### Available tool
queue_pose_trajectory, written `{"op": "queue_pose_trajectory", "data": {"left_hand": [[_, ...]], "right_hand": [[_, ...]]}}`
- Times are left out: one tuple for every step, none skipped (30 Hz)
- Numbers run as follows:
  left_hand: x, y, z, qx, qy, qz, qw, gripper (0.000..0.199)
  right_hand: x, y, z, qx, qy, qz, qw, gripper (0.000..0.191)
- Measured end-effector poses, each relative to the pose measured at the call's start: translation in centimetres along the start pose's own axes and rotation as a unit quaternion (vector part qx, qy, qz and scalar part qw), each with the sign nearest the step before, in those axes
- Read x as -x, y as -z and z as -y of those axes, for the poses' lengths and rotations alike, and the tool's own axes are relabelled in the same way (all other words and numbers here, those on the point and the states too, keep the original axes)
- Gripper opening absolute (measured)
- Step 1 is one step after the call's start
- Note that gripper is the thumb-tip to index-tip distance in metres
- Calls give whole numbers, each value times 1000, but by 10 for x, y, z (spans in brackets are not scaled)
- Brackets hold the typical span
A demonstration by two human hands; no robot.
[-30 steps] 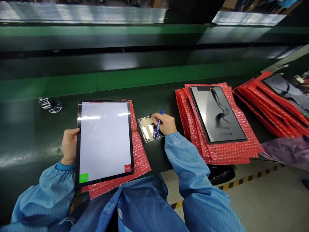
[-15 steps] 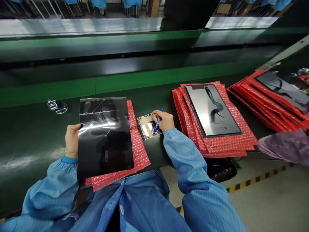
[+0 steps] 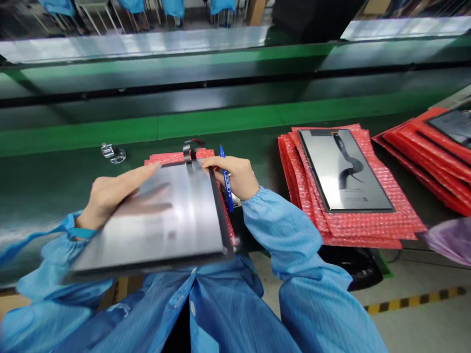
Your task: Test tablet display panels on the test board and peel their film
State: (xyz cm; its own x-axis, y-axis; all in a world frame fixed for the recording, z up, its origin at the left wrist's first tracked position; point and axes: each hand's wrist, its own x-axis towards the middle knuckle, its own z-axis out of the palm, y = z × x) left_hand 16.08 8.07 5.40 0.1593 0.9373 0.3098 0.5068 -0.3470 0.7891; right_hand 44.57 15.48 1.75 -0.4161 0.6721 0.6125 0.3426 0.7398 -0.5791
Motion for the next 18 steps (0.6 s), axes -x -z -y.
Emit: {"op": "queue_pose_trajectory", "data": {"left_hand": [[3,3,4,-77,-44,39,995,33],[7,3,9,-160,-87,82,980,39],[12,2,14,-243,-121,123,955,48],[17,0,20,-312,-137,159,927,57],[22,-2,25,-359,-132,187,905,65],[27,-3,29,-391,-117,214,888,71],[30,-4,31,-414,-97,234,874,75],[32,-5,31,-430,-77,245,866,76],[32,-4,30,-440,-57,244,862,75],[31,-4,27,-443,-40,235,864,70],[28,-5,22,-437,-29,217,873,64],[23,-7,16,-417,-27,190,888,58],[18,-11,10,-382,-35,159,910,52],[11,-17,4,-332,-51,129,933,49],[5,-24,-3,-273,-67,104,954,47],[-2,-33,-8,-212,-77,87,970,47],[-9,-43,-13,-155,-74,79,982,49],[-15,-54,-17,-102,-55,80,990,51]], "right_hand": [[4,-3,-6,3,10,6,1000,17],[8,-6,-12,17,12,15,1000,18],[14,-10,-17,41,5,24,999,18],[19,-12,-22,69,-5,33,997,17],[24,-14,-27,95,-21,39,994,15],[28,-15,-31,116,-38,42,992,14],[30,-16,-34,129,-54,39,989,13],[30,-15,-36,134,-69,28,988,12],[30,-15,-38,133,-86,11,987,12],[27,-13,-39,121,-104,-5,987,15],[24,-12,-40,100,-122,-17,987,21],[20,-11,-40,69,-139,-22,988,27],[16,-11,-39,31,-151,-19,988,35],[13,-11,-38,-14,-156,-9,988,41],[10,-11,-38,-64,-155,5,986,45],[8,-11,-37,-118,-156,20,981,45],[7,-11,-35,-173,-161,37,971,43],[7,-11,-34,-227,-170,55,957,42]]}}
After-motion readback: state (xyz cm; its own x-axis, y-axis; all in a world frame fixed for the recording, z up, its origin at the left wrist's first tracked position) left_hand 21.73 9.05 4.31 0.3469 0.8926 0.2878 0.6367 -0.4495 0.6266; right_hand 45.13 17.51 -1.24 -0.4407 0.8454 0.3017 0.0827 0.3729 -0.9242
